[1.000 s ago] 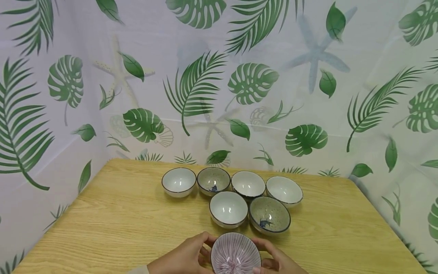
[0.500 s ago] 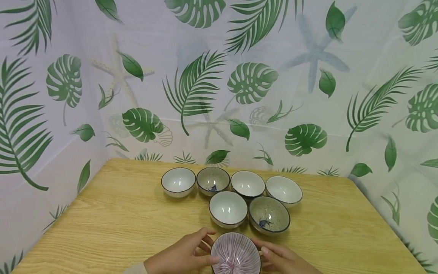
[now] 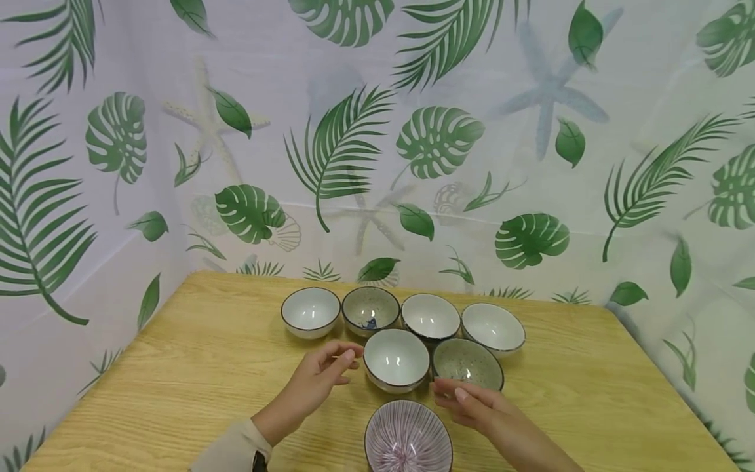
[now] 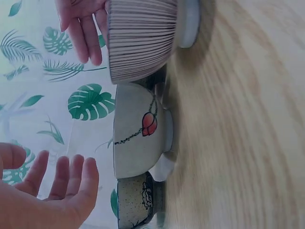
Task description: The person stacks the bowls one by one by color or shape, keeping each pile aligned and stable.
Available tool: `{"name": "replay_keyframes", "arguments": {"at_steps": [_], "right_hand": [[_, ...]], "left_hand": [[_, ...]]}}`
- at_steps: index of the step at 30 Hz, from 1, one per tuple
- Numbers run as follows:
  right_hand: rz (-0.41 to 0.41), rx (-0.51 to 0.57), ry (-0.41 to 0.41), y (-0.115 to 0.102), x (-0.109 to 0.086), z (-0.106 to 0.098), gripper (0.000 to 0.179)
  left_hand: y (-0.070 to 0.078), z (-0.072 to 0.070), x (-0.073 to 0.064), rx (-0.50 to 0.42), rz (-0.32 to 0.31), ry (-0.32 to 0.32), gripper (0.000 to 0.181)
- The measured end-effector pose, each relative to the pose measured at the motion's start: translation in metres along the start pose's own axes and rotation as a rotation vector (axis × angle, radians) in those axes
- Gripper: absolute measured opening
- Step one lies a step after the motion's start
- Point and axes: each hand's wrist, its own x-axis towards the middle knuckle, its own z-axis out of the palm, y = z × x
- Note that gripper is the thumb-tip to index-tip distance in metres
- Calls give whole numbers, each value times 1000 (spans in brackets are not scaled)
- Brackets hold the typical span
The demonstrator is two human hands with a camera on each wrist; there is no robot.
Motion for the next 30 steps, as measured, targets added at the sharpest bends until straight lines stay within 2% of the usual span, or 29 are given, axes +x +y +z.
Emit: {"name": "replay_keyframes", "arguments": {"at_steps": [3,7,13,16,20,25,30], "right_hand": [[-44,32,50,-7,4,2,63],[-84,108,113,-12,11,2,62],[-117,203,169,-15,18,0,61],[-105,266,191,-17,23,0,62],[-85,352,224,-18,28,2,62],[-62,407,270,-20,34,2,66],[-14,426,298,-22,38,2,71]], "left_hand": [[3,-2,7,-77,-29,53,35],[5,-3,16,-149,-49,92,33],[4,-3,27,-187,-72,121,31],[0,-4,33,-190,-104,128,32],[-8,-6,38,-171,-163,116,33],[-18,-8,42,-138,-233,65,38],[-24,-7,47,-236,-305,20,44]]}}
